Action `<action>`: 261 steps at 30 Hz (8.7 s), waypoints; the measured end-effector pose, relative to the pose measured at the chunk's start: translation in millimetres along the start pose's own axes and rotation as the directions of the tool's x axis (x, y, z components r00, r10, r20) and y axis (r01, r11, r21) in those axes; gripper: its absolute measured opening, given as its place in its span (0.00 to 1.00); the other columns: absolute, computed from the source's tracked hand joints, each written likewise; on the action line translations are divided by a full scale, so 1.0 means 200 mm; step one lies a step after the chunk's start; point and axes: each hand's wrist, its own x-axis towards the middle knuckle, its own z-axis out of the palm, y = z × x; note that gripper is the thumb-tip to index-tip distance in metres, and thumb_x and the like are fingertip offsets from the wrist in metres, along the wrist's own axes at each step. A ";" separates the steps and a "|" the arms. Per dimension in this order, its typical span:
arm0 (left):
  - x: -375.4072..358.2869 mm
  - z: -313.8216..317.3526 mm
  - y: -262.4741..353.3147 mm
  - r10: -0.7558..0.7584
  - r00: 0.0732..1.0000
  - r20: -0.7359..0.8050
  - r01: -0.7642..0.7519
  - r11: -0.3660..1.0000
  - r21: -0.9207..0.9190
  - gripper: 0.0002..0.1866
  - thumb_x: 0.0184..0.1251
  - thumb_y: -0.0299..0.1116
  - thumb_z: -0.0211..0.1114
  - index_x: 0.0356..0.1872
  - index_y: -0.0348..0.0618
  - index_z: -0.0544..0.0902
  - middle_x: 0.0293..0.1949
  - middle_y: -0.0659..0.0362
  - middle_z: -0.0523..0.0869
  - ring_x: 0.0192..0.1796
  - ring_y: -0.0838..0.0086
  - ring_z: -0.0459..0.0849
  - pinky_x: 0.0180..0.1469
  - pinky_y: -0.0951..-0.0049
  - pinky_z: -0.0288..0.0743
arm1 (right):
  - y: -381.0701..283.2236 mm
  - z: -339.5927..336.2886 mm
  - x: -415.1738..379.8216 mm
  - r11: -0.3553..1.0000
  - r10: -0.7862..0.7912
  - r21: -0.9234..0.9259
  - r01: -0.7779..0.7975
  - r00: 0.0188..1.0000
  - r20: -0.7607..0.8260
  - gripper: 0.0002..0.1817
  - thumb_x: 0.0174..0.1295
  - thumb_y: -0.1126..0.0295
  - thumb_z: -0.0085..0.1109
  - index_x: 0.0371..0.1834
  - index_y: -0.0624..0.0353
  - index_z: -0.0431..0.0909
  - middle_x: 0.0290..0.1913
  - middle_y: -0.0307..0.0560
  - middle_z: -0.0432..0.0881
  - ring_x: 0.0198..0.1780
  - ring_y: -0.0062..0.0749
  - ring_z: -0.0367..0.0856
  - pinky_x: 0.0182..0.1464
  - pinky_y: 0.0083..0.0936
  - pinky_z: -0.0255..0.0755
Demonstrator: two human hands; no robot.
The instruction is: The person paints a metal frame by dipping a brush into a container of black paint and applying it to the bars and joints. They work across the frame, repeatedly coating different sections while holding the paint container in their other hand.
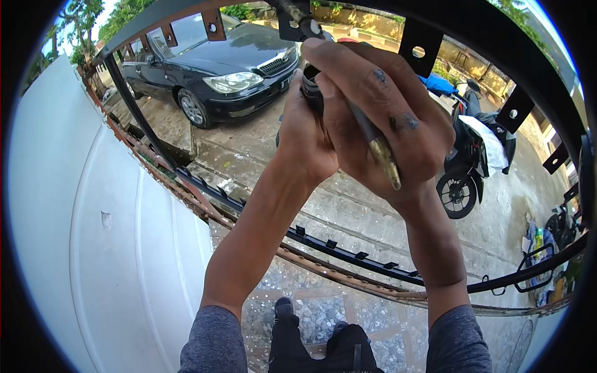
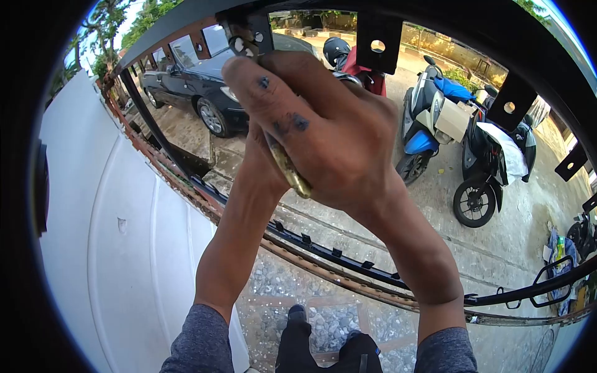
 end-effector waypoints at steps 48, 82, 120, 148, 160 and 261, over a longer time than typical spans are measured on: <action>0.00 -0.16 0.39 -0.120 0.990 0.072 0.119 0.993 0.012 0.39 0.76 0.66 0.32 0.60 0.41 0.76 0.48 0.50 0.87 0.48 0.58 0.89 0.16 0.87 0.67 | -0.07 0.22 -0.10 0.982 0.144 -0.133 -0.134 0.987 0.069 0.12 0.60 0.78 0.67 0.47 0.59 0.86 0.44 0.56 0.87 0.41 0.38 0.88 0.41 0.26 0.81; -0.17 -0.04 0.24 -0.283 0.958 0.044 0.286 0.954 -0.084 0.29 0.75 0.51 0.48 0.64 0.35 0.72 0.59 0.44 0.81 0.54 0.56 0.87 0.16 0.83 0.70 | -0.30 -0.38 -0.05 0.861 0.460 -0.175 -0.478 0.878 -0.135 0.17 0.70 0.69 0.53 0.60 0.59 0.73 0.33 0.53 0.82 0.33 0.32 0.84 0.44 0.28 0.78; -0.53 0.18 -0.05 -0.543 0.839 0.041 0.537 0.813 -0.226 0.33 0.72 0.48 0.58 0.73 0.46 0.62 0.64 0.47 0.75 0.51 0.49 0.86 0.16 0.77 0.73 | -0.38 -1.71 0.03 0.277 0.459 -0.718 -0.639 0.744 -0.486 0.11 0.65 0.81 0.59 0.49 0.61 0.85 0.42 0.49 0.85 0.37 0.23 0.84 0.26 0.19 0.77; -0.71 0.80 -0.87 -0.639 0.768 0.053 0.623 0.724 -0.297 0.33 0.72 0.48 0.58 0.72 0.47 0.60 0.63 0.43 0.74 0.51 0.43 0.85 0.17 0.72 0.75 | -0.35 -2.70 -0.21 0.441 0.750 0.005 -0.898 0.365 -0.551 0.09 0.68 0.77 0.58 0.48 0.60 0.84 0.39 0.45 0.86 0.27 0.17 0.81 0.25 0.14 0.74; -0.73 0.93 -1.25 -0.684 0.712 0.157 0.697 0.663 -0.273 0.32 0.71 0.45 0.61 0.71 0.46 0.62 0.62 0.42 0.75 0.49 0.45 0.85 0.19 0.74 0.78 | -0.26 -3.08 -0.53 0.453 0.679 0.568 -0.687 -0.147 -0.719 0.15 0.67 0.67 0.59 0.52 0.62 0.80 0.38 0.54 0.88 0.21 0.26 0.82 0.18 0.18 0.70; -0.76 1.21 -2.40 -0.766 0.636 0.092 0.745 0.579 -0.331 0.28 0.66 0.36 0.67 0.67 0.50 0.70 0.55 0.51 0.78 0.40 0.57 0.88 0.14 0.76 0.78 | -0.81 -3.03 -1.62 -0.194 0.698 0.304 -0.933 -0.349 -0.625 0.07 0.61 0.78 0.62 0.42 0.64 0.85 0.35 0.48 0.87 0.33 0.27 0.84 0.37 0.23 0.76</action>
